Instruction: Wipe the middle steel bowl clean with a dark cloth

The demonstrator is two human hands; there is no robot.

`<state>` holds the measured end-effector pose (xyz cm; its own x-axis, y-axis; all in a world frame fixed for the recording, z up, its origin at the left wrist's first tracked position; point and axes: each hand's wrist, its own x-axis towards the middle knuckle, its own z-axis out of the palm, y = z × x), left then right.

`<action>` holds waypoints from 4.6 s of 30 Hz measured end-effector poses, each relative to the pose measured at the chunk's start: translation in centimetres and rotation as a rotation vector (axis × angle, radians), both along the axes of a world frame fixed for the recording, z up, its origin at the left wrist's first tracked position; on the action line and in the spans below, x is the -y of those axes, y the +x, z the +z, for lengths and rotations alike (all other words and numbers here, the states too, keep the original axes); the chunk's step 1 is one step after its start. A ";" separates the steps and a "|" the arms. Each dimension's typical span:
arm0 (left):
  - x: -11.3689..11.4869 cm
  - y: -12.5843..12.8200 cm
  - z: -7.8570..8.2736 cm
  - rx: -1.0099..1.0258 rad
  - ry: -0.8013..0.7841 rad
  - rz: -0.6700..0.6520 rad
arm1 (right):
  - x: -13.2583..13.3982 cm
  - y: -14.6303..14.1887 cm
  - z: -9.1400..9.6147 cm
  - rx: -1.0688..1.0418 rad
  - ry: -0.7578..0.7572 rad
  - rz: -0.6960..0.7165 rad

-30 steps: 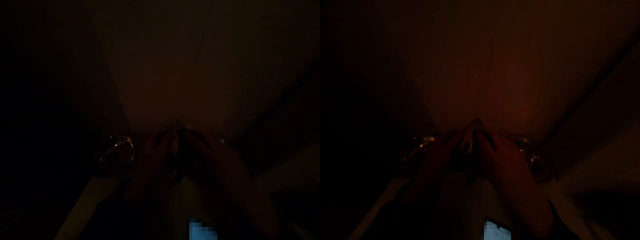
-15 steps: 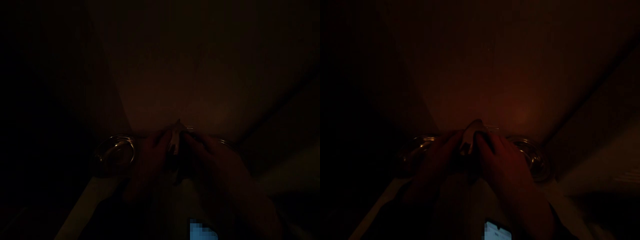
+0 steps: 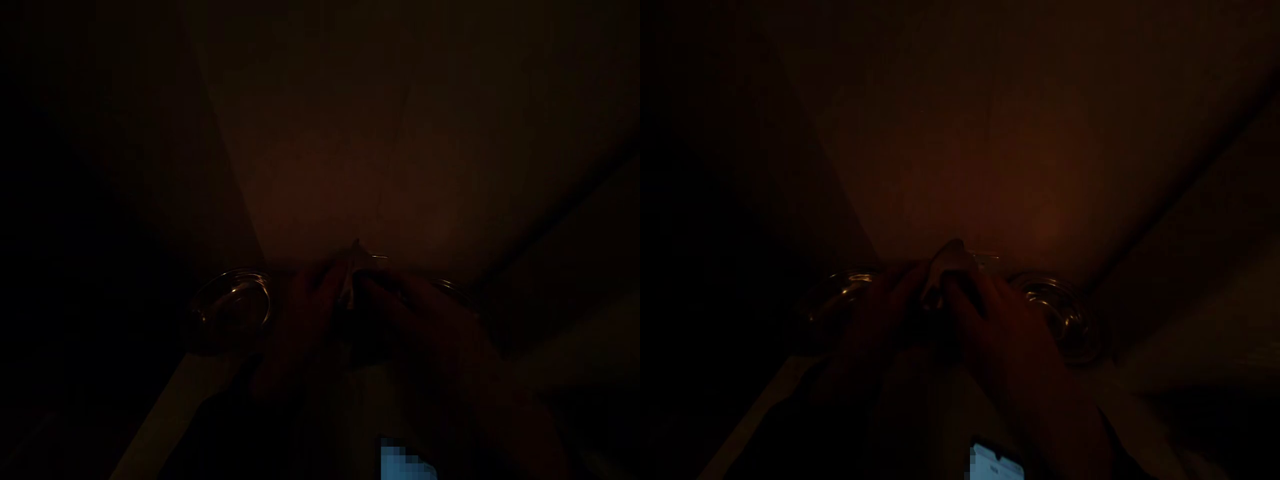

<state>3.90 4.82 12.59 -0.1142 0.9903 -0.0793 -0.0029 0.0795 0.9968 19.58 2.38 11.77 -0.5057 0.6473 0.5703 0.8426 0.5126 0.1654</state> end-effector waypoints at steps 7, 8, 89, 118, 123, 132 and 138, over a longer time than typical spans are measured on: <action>0.0 -0.1 -0.7 0.004 0.037 -0.048 | -0.5 0.4 -0.1 -0.059 0.016 -0.050; 0.0 -0.1 -0.7 0.011 0.056 -0.048 | -0.5 0.5 -0.1 -0.050 0.017 -0.067; 0.0 -0.2 -0.8 0.160 0.008 -0.073 | -0.8 0.8 0.0 -0.161 -0.006 0.072; 0.1 0.2 -0.4 0.032 -0.056 -0.037 | -0.7 0.0 -0.1 -0.152 -0.036 0.237; 0.2 0.2 -0.3 0.013 -0.027 -0.039 | -0.5 -0.4 -0.2 -0.172 -0.035 0.312; 0.0 0.1 -0.3 0.010 -0.019 -0.063 | -1.1 0.1 -0.3 -0.251 -0.027 0.206; 0.0 0.2 -0.6 -0.015 -0.038 -0.013 | -0.9 -0.3 -0.5 -0.214 0.031 0.221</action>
